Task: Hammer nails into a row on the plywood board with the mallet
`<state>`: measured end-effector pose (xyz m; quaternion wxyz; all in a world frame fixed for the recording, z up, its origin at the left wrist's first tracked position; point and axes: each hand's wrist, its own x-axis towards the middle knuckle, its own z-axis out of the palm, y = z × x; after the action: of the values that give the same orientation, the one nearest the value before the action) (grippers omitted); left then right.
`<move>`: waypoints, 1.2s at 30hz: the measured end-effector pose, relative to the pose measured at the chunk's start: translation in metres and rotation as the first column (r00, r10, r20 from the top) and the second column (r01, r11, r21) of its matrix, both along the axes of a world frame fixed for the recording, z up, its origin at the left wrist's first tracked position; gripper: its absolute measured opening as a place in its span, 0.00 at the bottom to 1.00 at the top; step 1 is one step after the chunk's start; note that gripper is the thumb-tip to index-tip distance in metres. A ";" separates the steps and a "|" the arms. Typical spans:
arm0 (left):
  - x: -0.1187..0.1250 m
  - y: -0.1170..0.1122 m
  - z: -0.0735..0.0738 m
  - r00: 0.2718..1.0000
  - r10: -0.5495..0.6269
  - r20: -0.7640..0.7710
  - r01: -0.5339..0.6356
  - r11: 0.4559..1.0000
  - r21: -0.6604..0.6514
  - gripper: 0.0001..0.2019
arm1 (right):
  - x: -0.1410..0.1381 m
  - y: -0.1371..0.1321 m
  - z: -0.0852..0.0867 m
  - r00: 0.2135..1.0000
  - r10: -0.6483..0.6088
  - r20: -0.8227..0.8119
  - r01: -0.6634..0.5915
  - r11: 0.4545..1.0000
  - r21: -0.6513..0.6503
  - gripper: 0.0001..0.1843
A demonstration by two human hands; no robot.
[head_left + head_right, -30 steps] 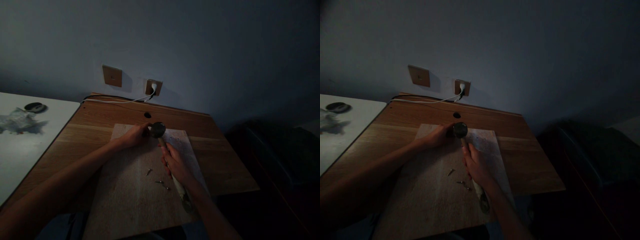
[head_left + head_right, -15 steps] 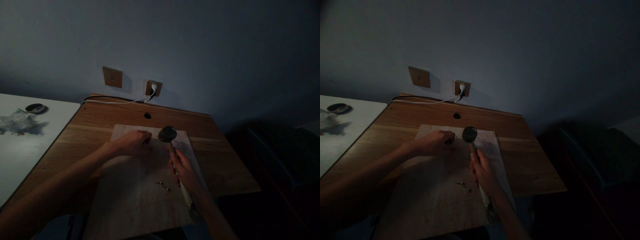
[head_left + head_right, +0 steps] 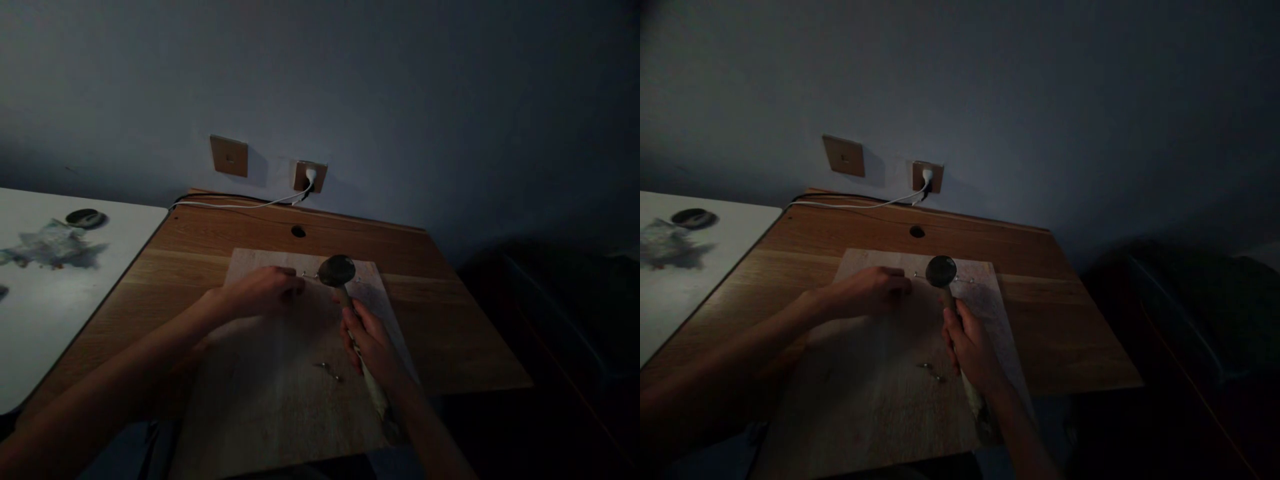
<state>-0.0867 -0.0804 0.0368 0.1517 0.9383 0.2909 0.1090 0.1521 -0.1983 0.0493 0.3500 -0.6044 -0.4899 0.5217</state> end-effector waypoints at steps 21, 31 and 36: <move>-0.006 0.028 -0.031 0.884 0.287 0.370 -0.258 0.958 -0.126 0.09 | -0.010 -0.001 -0.002 0.998 0.024 -0.052 -0.026 0.999 -0.034 0.32; -0.006 0.029 -0.035 0.909 0.239 0.342 -0.246 0.969 -0.023 0.08 | -0.009 -0.001 -0.009 0.998 0.038 -0.044 -0.039 0.999 -0.023 0.26; -0.006 0.030 -0.037 0.909 0.245 0.337 -0.250 0.968 -0.029 0.09 | -0.013 0.003 -0.005 0.996 0.084 -0.040 -0.084 0.996 -0.001 0.22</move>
<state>-0.0927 -0.0502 0.0003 0.1775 0.8623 0.3764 0.2886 0.1387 -0.1952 0.0442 0.3367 -0.5734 -0.5070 0.5485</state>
